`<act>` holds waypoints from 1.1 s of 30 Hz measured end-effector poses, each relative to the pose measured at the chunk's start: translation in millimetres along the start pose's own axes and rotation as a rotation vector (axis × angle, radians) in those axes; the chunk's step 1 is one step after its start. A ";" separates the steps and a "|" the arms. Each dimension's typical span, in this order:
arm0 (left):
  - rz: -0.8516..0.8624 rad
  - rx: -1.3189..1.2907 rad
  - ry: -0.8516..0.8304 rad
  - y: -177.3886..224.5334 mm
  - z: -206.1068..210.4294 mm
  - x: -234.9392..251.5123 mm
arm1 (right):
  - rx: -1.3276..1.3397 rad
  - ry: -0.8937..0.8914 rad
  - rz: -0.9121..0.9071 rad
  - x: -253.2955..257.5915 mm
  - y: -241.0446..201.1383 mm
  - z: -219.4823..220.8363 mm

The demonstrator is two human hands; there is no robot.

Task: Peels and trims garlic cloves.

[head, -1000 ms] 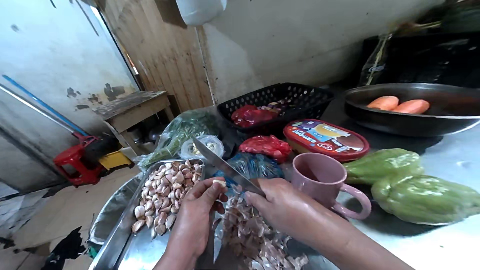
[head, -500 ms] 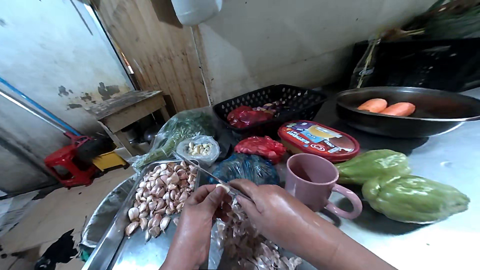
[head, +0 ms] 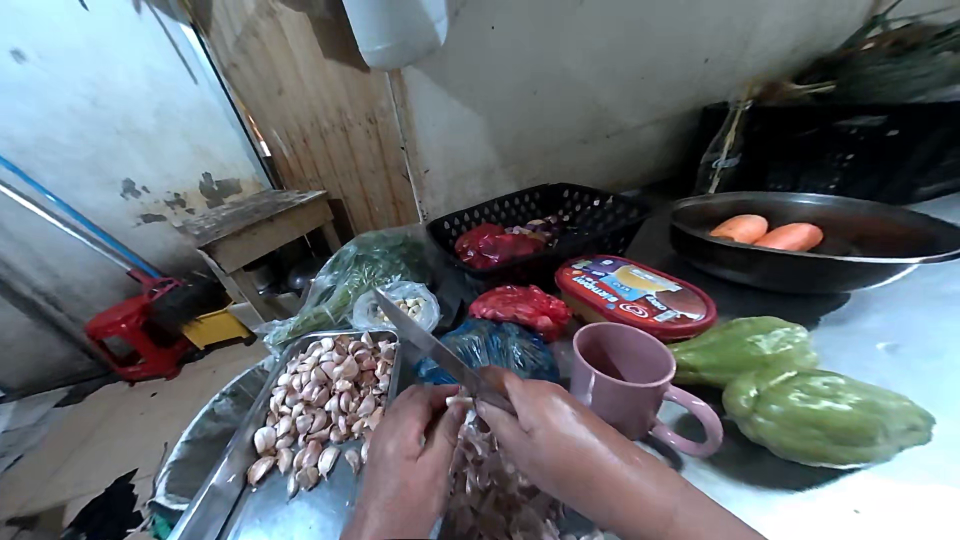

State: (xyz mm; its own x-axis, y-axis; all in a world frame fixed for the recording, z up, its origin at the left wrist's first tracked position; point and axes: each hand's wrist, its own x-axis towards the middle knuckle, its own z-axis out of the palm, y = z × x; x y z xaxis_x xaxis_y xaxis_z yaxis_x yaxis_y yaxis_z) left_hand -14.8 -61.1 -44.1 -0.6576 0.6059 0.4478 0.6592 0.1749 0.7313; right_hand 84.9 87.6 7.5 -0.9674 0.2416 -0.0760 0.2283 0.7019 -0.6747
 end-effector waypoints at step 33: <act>-0.462 -0.600 -0.123 6.5 -6.6 9.6 | -0.054 -0.009 0.056 4.5 4.2 3.4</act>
State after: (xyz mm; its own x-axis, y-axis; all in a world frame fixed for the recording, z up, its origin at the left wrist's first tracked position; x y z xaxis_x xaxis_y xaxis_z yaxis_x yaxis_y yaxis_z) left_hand -19.3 -59.4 -31.6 -0.7495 0.6619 -0.0065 -0.0073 0.0016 1.0000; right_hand 81.1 89.4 1.8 -0.9538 0.2757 -0.1190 0.2873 0.7225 -0.6289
